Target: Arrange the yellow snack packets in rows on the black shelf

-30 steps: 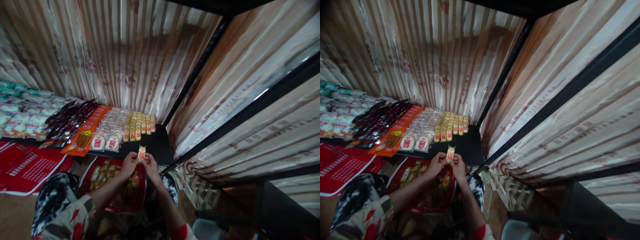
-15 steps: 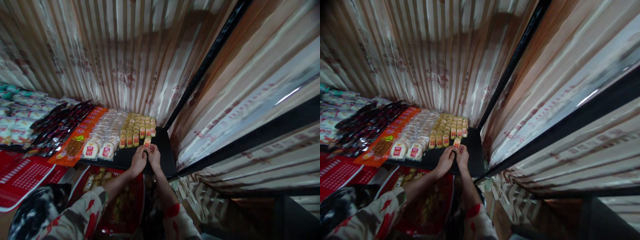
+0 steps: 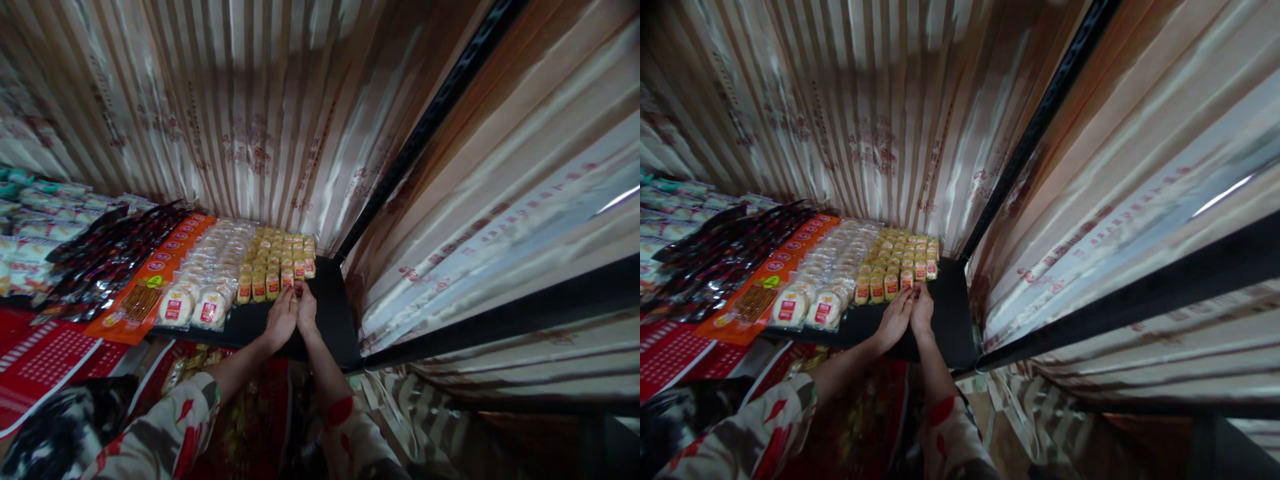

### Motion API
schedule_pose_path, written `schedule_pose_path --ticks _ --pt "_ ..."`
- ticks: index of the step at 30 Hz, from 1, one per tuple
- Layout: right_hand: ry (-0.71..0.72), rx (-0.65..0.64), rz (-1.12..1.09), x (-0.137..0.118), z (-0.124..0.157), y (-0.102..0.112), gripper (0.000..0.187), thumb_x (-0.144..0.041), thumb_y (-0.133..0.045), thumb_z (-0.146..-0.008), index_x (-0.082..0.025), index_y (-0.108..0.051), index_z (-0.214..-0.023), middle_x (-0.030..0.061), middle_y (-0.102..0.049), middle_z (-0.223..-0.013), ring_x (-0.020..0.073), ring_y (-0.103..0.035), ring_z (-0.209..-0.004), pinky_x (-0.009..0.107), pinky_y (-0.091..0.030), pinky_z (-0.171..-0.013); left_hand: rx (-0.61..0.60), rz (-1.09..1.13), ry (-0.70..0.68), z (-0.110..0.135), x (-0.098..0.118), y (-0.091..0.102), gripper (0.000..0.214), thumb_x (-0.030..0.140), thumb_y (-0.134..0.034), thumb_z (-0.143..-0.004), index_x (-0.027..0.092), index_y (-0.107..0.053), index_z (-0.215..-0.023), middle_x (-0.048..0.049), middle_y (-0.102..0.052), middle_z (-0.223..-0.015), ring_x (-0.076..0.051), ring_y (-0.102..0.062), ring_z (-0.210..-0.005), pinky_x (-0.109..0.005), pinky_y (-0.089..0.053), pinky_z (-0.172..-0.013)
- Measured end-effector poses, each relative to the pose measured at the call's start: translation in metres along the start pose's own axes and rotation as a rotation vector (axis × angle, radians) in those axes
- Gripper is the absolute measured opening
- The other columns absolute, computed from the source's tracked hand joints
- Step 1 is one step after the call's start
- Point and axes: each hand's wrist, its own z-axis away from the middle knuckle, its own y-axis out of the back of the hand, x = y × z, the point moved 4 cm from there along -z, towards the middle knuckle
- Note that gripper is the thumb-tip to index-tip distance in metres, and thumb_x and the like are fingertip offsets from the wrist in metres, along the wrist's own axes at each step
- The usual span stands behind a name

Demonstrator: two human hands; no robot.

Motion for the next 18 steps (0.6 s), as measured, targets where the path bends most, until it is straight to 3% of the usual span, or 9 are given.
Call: schedule_pose_path --ticks 4,8,12,18 --pt "0.08 0.036 0.141 -0.0039 -0.0002 -0.001 0.031 -0.015 -0.044 -0.07 -0.018 -0.059 -0.096 0.0064 -0.061 -0.091 0.018 -0.056 -0.084 0.029 -0.044 -0.079 -0.005 -0.023 0.0 -0.0029 -0.0014 -0.0007 0.041 0.019 -0.034 -0.085 0.01 -0.053 -0.119 -0.0101 -0.043 -0.137 -0.018 -0.034 -0.129 -0.034 -0.022 -0.111" --pt "0.061 0.051 0.258 -0.0019 -0.0004 -0.0043 0.034 -0.015 -0.044 -0.071 -0.016 -0.06 -0.101 0.0084 -0.058 -0.09 0.0193 -0.054 -0.082 0.03 -0.043 -0.078 -0.008 -0.016 -0.006 -0.0052 -0.0058 -0.0024 0.042 0.018 -0.034 -0.084 0.008 -0.052 -0.12 -0.0113 -0.044 -0.136 -0.018 -0.035 -0.129 -0.034 -0.022 -0.112" --pt "0.065 0.056 0.236 -0.0012 0.0017 -0.0054 0.036 -0.016 -0.044 -0.073 -0.018 -0.058 -0.105 0.0071 -0.057 -0.091 0.0182 -0.053 -0.083 0.029 -0.042 -0.079 0.0 0.012 -0.022 -0.0052 -0.0058 -0.0009 0.04 0.017 -0.036 -0.083 0.015 -0.055 -0.118 -0.0066 -0.049 -0.132 -0.017 -0.036 -0.128 -0.034 -0.024 -0.111" --pt "0.077 0.069 0.122 -0.0029 0.0092 -0.0012 0.043 -0.015 -0.042 -0.073 -0.016 -0.054 -0.115 0.0098 -0.055 -0.105 0.0173 -0.054 -0.089 0.029 -0.044 -0.081 -0.012 -0.002 -0.021 0.0036 -0.0015 0.0033 0.037 0.018 -0.036 -0.084 0.014 -0.057 -0.113 -0.0077 -0.05 -0.131 -0.018 -0.037 -0.127 -0.034 -0.024 -0.111"
